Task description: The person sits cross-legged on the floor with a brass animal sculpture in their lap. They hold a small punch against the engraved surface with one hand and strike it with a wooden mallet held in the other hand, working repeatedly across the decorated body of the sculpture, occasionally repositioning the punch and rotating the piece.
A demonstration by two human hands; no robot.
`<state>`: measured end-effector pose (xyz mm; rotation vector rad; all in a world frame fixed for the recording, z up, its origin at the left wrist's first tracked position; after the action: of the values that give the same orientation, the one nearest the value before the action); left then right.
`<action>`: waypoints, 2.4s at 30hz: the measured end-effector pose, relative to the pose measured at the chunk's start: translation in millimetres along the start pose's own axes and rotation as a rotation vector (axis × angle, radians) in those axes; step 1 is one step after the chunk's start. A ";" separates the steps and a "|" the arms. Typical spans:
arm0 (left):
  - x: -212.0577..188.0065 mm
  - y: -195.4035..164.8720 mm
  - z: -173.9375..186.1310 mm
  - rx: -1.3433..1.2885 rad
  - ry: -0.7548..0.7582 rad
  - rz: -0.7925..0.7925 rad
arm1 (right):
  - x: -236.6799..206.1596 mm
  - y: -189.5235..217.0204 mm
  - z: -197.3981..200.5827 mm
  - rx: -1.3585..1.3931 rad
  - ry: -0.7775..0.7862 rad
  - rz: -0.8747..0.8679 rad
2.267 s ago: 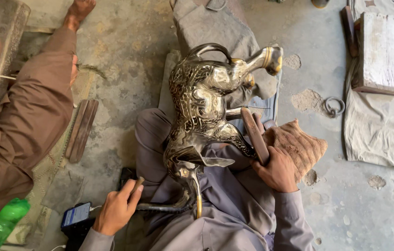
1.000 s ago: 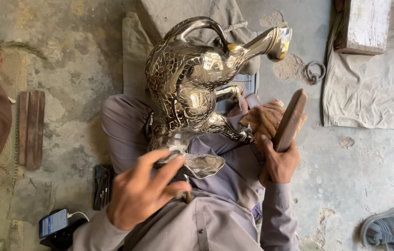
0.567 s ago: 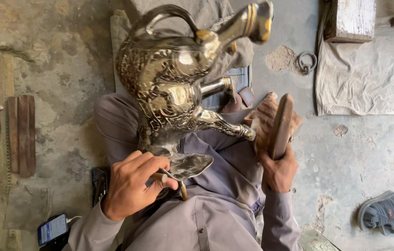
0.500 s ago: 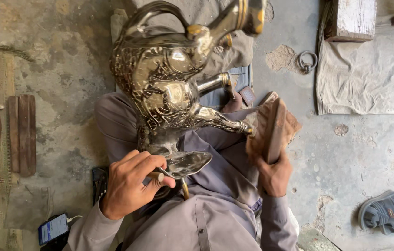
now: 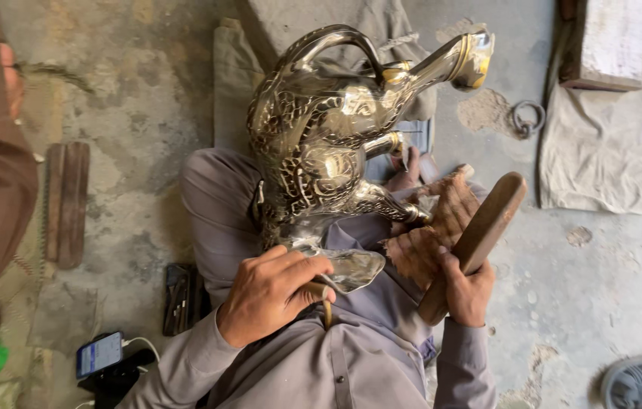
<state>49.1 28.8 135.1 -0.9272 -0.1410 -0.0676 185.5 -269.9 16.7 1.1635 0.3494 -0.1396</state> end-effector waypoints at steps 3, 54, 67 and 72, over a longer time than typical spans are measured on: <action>-3.9 14.9 15.2 -0.088 -0.097 0.093 | 13.6 2.0 -11.7 0.107 0.057 -0.027; 107.9 57.2 23.8 0.112 -0.486 -0.062 | 44.3 252.7 -77.8 -1.344 -0.068 1.012; 106.9 65.0 20.4 0.104 -0.500 -0.052 | -4.7 309.6 -81.5 -1.133 -0.061 1.264; 109.9 65.6 20.3 0.125 -0.482 -0.020 | -12.9 305.5 -78.7 -1.255 -0.093 1.233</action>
<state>163.7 84.6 111.6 -0.8037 -0.5951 0.1470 245.4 -78.1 260.3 -0.0340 -0.3940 0.9814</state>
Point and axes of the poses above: each hand's wrist, its own x-axis towards the middle knuckle, its own z-axis out of the back of the hand, y = z × x, the point moved 9 cm from there along x, towards the middle knuckle, and after that the axes turned 6 degrees about y, right-handed, at the moved point
